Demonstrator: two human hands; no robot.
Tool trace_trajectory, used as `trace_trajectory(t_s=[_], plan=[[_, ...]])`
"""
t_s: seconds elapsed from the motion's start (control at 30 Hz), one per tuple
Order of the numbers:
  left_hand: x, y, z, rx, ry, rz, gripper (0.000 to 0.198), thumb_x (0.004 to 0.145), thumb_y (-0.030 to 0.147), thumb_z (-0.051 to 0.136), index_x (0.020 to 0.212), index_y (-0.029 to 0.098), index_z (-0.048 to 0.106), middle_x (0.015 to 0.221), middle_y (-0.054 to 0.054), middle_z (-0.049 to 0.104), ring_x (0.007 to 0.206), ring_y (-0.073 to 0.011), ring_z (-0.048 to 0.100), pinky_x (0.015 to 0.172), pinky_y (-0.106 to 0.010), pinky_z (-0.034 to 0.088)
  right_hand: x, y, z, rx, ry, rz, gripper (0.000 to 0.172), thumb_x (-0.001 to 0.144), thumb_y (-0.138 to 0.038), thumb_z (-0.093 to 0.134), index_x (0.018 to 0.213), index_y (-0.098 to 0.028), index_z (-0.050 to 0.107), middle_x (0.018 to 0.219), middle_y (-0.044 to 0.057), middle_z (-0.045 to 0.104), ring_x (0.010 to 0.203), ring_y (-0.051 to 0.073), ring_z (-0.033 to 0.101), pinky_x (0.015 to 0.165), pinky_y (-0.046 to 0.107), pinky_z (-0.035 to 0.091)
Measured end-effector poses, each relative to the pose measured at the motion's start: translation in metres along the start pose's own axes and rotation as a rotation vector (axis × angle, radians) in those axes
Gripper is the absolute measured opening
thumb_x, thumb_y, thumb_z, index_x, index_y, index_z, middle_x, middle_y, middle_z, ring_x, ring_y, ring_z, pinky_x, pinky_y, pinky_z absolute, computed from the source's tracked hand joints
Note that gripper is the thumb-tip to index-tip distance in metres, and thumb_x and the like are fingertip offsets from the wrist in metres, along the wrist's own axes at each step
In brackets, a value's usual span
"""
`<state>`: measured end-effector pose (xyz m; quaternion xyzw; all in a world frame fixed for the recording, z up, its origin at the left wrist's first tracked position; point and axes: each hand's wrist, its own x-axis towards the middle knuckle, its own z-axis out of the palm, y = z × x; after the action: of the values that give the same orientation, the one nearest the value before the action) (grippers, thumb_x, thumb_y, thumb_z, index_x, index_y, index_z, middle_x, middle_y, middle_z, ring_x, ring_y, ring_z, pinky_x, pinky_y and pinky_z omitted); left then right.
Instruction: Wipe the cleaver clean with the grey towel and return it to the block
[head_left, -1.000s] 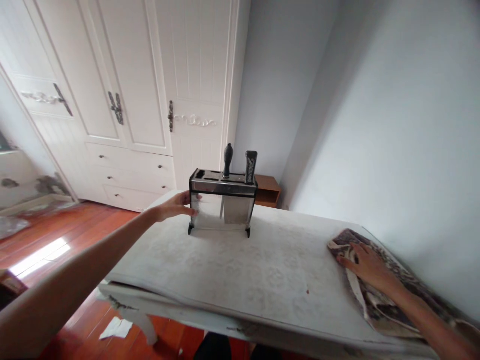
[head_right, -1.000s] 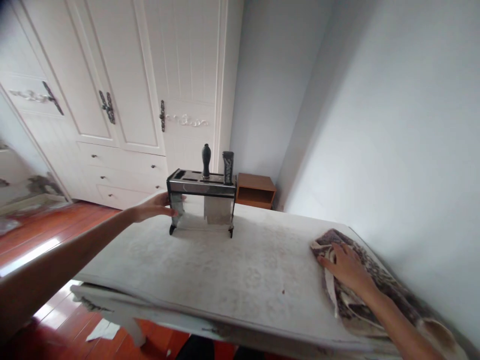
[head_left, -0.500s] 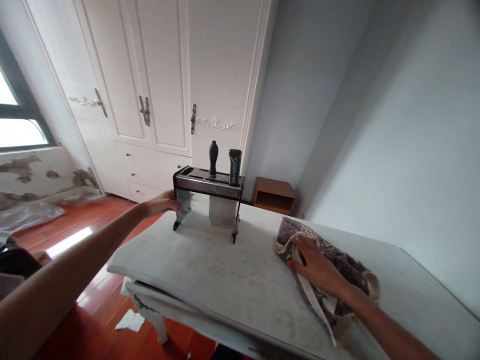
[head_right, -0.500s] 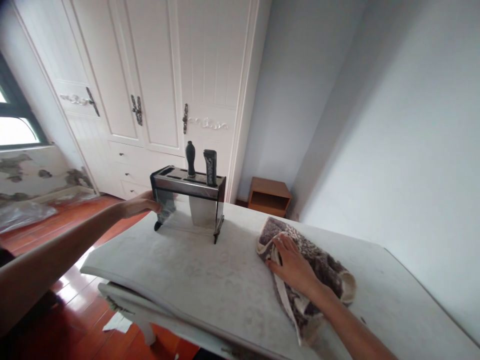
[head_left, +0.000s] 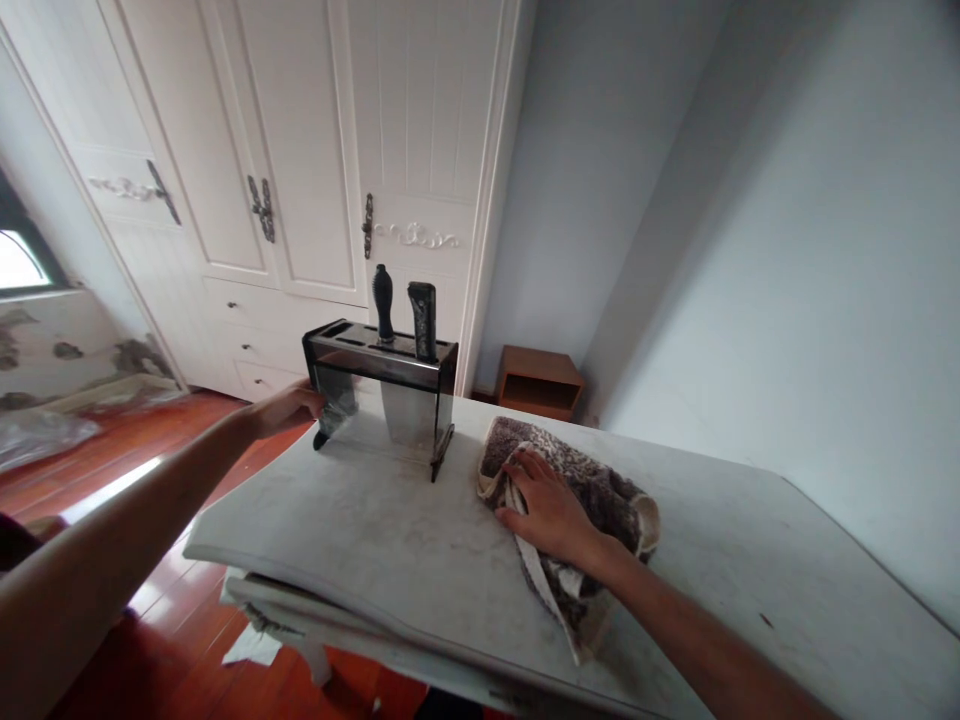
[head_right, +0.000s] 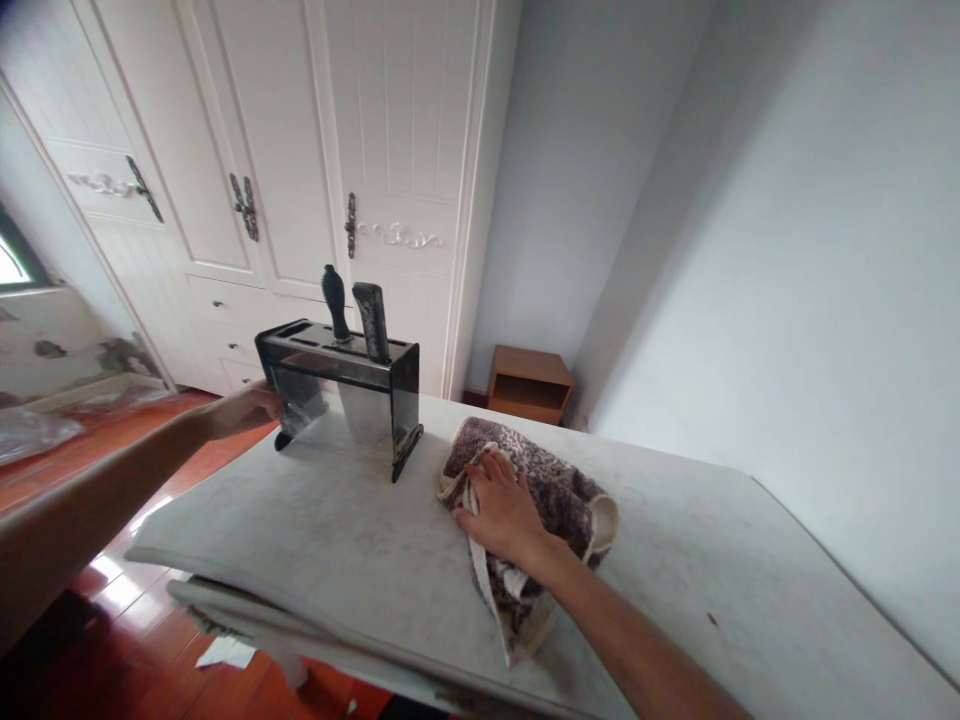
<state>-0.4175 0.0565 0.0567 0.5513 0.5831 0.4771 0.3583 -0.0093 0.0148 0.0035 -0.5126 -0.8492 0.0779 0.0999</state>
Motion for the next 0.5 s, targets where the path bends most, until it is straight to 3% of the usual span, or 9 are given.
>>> trace_trajectory(t_s=[0.17,0.37,0.5], plan=[[-0.002,-0.007,0.007,-0.141,-0.117,-0.074,0.035,0.044,0.009,0.044,0.076,0.012,0.058,0.058,-0.001,0.052,0.064,-0.0138,0.045,0.061,-0.025,0.037,0.002,-0.012,-0.002,-0.028,0.001,-0.046,0.063,0.081,-0.040,0.063,0.137,-0.014,0.050,0.150,0.013,0.034,0.142,0.031,0.021,0.115,0.049,0.022],[-0.022,-0.009,0.013,-0.218,-0.088,-0.100,0.028,0.045,0.007,0.044,0.068,0.014,0.057,0.060,0.000,0.057,0.061,-0.0119,0.046,0.062,-0.024,0.038,0.001,-0.003,0.001,0.003,0.055,-0.107,0.063,0.083,-0.042,0.063,0.137,-0.014,0.050,0.148,0.012,0.038,0.141,0.030,0.024,0.116,0.047,0.023],[-0.040,-0.001,0.017,-0.268,-0.024,-0.059,0.039,0.045,0.006,0.045,0.079,0.015,0.062,0.077,-0.004,0.068,0.077,-0.0166,0.056,0.074,-0.031,0.048,-0.004,0.007,0.005,0.025,0.101,-0.115,0.080,0.080,-0.042,0.067,0.145,-0.006,0.037,0.154,0.018,0.023,0.144,0.030,0.017,0.117,0.043,0.021]])
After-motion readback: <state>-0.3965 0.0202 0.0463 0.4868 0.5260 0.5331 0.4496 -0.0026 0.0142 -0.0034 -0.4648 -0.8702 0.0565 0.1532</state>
